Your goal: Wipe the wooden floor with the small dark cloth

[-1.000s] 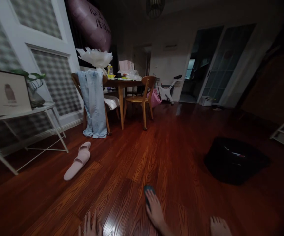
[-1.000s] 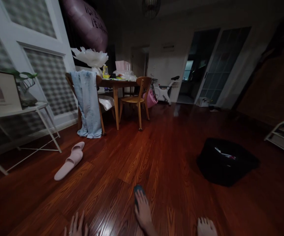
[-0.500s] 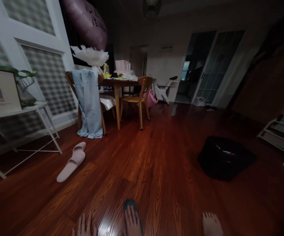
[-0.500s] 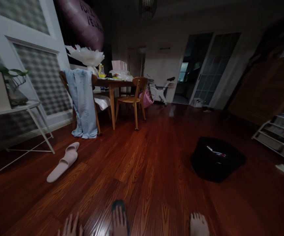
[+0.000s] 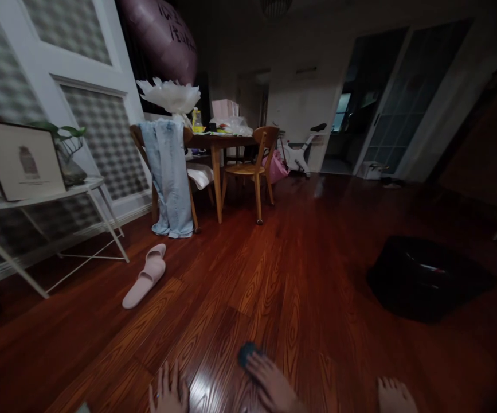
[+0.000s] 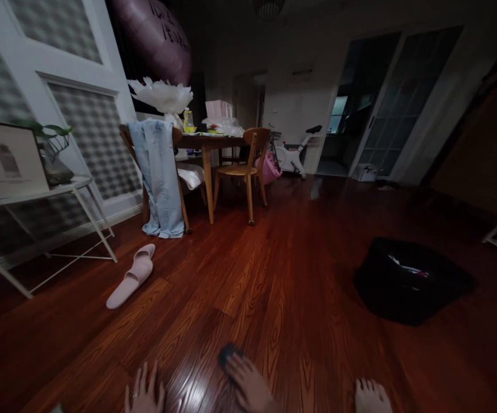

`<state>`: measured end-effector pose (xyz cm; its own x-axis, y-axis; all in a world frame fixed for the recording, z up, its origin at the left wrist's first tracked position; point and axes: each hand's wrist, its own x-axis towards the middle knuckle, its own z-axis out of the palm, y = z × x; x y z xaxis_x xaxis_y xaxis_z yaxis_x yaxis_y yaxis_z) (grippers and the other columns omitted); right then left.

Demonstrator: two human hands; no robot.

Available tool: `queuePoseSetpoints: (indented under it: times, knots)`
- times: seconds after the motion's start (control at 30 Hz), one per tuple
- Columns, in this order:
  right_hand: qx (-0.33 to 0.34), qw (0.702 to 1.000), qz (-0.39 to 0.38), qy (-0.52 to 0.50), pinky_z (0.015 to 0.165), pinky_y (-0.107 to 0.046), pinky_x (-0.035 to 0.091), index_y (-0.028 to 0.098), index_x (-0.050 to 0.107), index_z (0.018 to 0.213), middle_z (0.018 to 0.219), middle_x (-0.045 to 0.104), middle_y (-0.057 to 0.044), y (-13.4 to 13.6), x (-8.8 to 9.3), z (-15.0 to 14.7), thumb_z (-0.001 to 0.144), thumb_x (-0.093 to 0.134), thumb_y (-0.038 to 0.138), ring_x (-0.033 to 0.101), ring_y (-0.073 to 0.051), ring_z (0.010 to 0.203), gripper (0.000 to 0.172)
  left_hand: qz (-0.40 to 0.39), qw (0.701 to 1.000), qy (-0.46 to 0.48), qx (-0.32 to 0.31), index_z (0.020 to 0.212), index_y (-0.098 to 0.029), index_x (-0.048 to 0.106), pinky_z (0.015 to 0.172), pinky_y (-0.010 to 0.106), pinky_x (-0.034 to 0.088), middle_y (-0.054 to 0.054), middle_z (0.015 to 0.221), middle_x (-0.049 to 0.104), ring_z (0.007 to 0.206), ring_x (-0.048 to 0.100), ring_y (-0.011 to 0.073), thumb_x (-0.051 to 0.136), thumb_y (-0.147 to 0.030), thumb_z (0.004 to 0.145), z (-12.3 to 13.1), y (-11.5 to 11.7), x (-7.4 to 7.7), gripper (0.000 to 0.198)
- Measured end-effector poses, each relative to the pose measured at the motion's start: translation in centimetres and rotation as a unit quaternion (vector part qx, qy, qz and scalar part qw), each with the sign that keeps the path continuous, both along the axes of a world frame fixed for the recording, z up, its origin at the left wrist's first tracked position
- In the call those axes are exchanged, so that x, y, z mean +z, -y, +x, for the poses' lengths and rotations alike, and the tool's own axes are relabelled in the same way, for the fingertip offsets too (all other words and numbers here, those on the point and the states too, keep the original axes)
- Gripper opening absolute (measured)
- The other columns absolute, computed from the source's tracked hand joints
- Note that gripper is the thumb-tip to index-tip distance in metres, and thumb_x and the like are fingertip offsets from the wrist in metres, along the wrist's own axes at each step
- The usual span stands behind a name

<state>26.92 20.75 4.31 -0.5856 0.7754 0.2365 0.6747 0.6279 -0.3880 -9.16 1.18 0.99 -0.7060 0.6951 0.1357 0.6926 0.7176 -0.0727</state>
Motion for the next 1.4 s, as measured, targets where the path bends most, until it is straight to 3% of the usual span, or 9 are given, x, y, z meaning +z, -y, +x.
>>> queuePoseSetpoints:
  times: [0.1,0.23,0.4,0.67,0.77,0.87,1.1,1.27,1.4]
  knots:
    - [-0.029,0.998,-0.036,0.048,0.125,-0.044,0.034,0.028,0.056,0.15,0.159,0.051,-0.002,-2.1,-1.6,-2.8,0.089,0.034,0.034,0.042,-0.022,0.151,0.065,0.013,1.0,0.02,-0.009,0.152,-0.026,0.048,0.127,0.052,0.028,0.008,0.163,0.048,0.152,0.041,0.0257,0.038,-0.037,0.093,0.1,0.3,0.2,0.06]
    - [-0.252,0.964,-0.006,0.081,0.125,-0.049,0.032,0.011,0.053,0.152,0.162,0.047,-0.013,-4.2,-2.4,-1.4,0.096,0.024,0.028,0.04,-0.027,0.152,0.065,0.032,0.999,0.034,-0.014,0.153,-0.02,0.046,0.129,0.055,0.023,0.012,0.165,0.045,0.154,0.037,0.0265,0.034,-0.034,0.094,0.2,0.6,-0.1,0.062]
    - [-0.347,0.932,0.001,0.107,0.125,-0.057,0.028,0.003,0.047,0.154,0.164,0.042,-0.019,-1.2,-4.0,-5.5,0.097,0.023,0.029,0.035,-0.034,0.154,0.067,0.017,1.0,0.022,-0.01,0.153,-0.023,0.046,0.13,0.054,0.021,0.009,0.164,0.046,0.155,0.037,0.0244,0.038,-0.034,0.092,0.0,0.6,-0.6,0.063]
    - [0.089,0.994,-0.023,0.057,0.119,-0.056,0.042,0.028,0.039,0.16,0.167,0.036,-0.005,8.8,-9.3,-15.6,0.093,0.051,0.034,0.039,-0.033,0.152,0.069,-0.006,1.0,-0.018,-0.013,0.153,-0.023,0.046,0.126,0.054,0.029,0.01,0.163,0.047,0.151,0.042,0.026,0.038,-0.034,0.093,-0.3,0.4,-0.7,0.062]
    - [0.251,0.966,-0.044,0.049,0.119,-0.051,0.045,0.033,0.038,0.16,0.164,0.04,-0.003,10.3,-8.4,-17.8,0.096,0.049,0.034,0.044,-0.028,0.149,0.065,-0.002,0.999,-0.031,-0.015,0.151,-0.026,0.049,0.126,0.053,0.03,0.007,0.161,0.05,0.15,0.045,0.0248,0.039,-0.034,0.092,-0.3,0.4,-0.7,0.06]
    - [0.307,0.947,-0.089,0.036,0.124,-0.045,0.038,0.034,0.041,0.159,0.163,0.043,-0.002,8.8,-5.3,-17.7,0.096,0.053,0.04,0.042,-0.024,0.151,0.064,-0.02,0.999,-0.037,-0.01,0.15,-0.027,0.05,0.124,0.052,0.033,0.006,0.161,0.05,0.149,0.046,0.0245,0.038,-0.035,0.093,-0.3,0.2,-0.4,0.059]
    - [-0.027,0.996,-0.072,0.032,0.126,-0.044,0.034,0.024,0.052,0.153,0.163,0.046,-0.004,-1.1,-1.0,-9.1,0.093,0.041,0.023,0.039,-0.025,0.152,0.061,-0.047,0.998,-0.04,-0.002,0.151,-0.024,0.047,0.126,0.052,0.031,0.008,0.163,0.045,0.151,0.044,0.0253,0.037,-0.037,0.093,0.2,0.0,0.2,0.06]
    - [-0.223,0.974,-0.019,0.037,0.124,-0.054,0.034,0.012,0.054,0.15,0.16,0.049,-0.014,-5.3,-3.6,-2.1,0.096,0.024,0.031,0.04,-0.029,0.152,0.065,-0.037,0.999,-0.033,0.002,0.152,-0.026,0.047,0.128,0.053,0.026,0.006,0.163,0.047,0.152,0.042,0.0256,0.038,-0.037,0.091,0.1,0.1,0.0,0.063]
    - [-0.296,0.955,0.033,0.008,0.122,-0.059,0.033,0.012,0.053,0.151,0.159,0.05,-0.017,-4.2,-6.3,-2.3,0.096,0.021,0.036,0.038,-0.033,0.152,0.068,-0.007,1.0,0.001,0.0,0.151,-0.028,0.05,0.128,0.054,0.026,0.005,0.161,0.05,0.151,0.043,0.0253,0.039,-0.039,0.089,-0.3,0.2,-0.8,0.064]
